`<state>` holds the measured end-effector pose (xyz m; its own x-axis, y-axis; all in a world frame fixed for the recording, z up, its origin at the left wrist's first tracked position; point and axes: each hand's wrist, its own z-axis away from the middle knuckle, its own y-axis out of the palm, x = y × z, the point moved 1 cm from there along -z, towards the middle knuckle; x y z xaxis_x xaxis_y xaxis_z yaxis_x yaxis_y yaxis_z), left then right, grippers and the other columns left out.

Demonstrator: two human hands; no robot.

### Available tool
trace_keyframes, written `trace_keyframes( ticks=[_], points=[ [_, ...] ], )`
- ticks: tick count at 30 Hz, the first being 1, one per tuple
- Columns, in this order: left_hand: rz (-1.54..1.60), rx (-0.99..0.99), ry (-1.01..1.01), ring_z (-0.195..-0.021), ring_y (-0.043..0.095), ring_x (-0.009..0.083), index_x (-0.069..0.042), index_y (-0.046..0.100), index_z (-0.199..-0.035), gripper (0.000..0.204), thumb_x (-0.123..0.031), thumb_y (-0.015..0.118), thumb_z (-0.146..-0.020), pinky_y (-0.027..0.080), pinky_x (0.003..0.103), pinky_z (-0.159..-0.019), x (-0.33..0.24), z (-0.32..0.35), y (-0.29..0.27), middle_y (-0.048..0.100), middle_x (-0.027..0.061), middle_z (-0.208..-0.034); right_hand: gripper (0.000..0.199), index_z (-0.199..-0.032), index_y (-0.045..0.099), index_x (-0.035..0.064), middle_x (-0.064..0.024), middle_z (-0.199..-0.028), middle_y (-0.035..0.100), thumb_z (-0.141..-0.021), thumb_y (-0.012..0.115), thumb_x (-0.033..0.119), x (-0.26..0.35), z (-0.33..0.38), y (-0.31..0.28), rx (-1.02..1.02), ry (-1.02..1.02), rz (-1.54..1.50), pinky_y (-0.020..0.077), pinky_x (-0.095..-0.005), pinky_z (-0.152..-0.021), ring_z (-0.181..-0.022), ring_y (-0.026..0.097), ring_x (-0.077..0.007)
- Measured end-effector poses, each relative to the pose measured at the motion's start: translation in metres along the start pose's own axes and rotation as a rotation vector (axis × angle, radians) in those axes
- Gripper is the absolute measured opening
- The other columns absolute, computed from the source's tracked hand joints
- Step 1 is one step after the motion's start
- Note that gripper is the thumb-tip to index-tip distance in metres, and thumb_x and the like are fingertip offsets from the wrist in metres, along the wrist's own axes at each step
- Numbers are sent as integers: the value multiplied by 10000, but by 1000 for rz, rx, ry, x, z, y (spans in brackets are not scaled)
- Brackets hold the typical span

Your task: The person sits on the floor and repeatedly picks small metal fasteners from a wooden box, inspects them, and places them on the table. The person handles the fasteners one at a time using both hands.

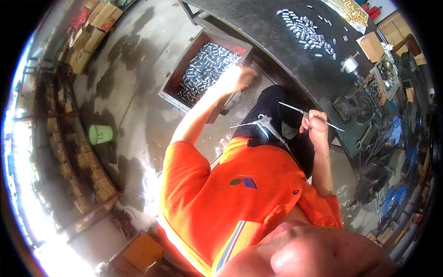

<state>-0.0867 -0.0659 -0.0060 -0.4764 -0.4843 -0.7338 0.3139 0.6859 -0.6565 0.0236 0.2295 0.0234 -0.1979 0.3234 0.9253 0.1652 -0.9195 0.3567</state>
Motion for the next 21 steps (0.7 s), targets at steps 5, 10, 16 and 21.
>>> trace_keyframes(
  ticks=[5, 10, 16, 21],
  points=[
    [-206, -337, -534, -863, 620, 337, -73, 649, -970, 276, -145, 584, -711, 483, 413, -759, 140, 45, -47, 634, 194, -912, 227, -466, 330, 79, -34, -468, 370, -618, 482, 149, -6, 2, -3, -22, 19, 37, 433, -294, -416, -436, 404, -123],
    [-500, -328, -823, -891, 607, 359, -82, 621, -986, 275, -170, 566, -731, 484, 423, -792, 189, 63, -79, 629, 205, -935, 237, -469, 338, 83, -38, -472, 388, -617, 497, 177, -13, 0, -7, -9, 46, 51, 440, -296, -425, -445, 428, -125],
    [-825, -130, -786, -976, 594, 322, -81, 589, -1019, 303, -226, 596, -753, 486, 408, -822, 188, 49, -64, 619, 157, -1016, 266, -499, 365, 84, -33, -483, 402, -642, 550, 212, -21, 0, -11, -14, 60, 51, 446, -300, -432, -456, 441, -126],
    [-793, -18, -781, -944, 612, 316, -91, 599, -1020, 283, -163, 532, -754, 491, 411, -808, 185, 38, -73, 629, 165, -1010, 243, -507, 365, 93, -19, -491, 409, -639, 541, 196, -24, 4, -14, -24, 54, 45, 444, -300, -429, -449, 443, -118]
  ],
)
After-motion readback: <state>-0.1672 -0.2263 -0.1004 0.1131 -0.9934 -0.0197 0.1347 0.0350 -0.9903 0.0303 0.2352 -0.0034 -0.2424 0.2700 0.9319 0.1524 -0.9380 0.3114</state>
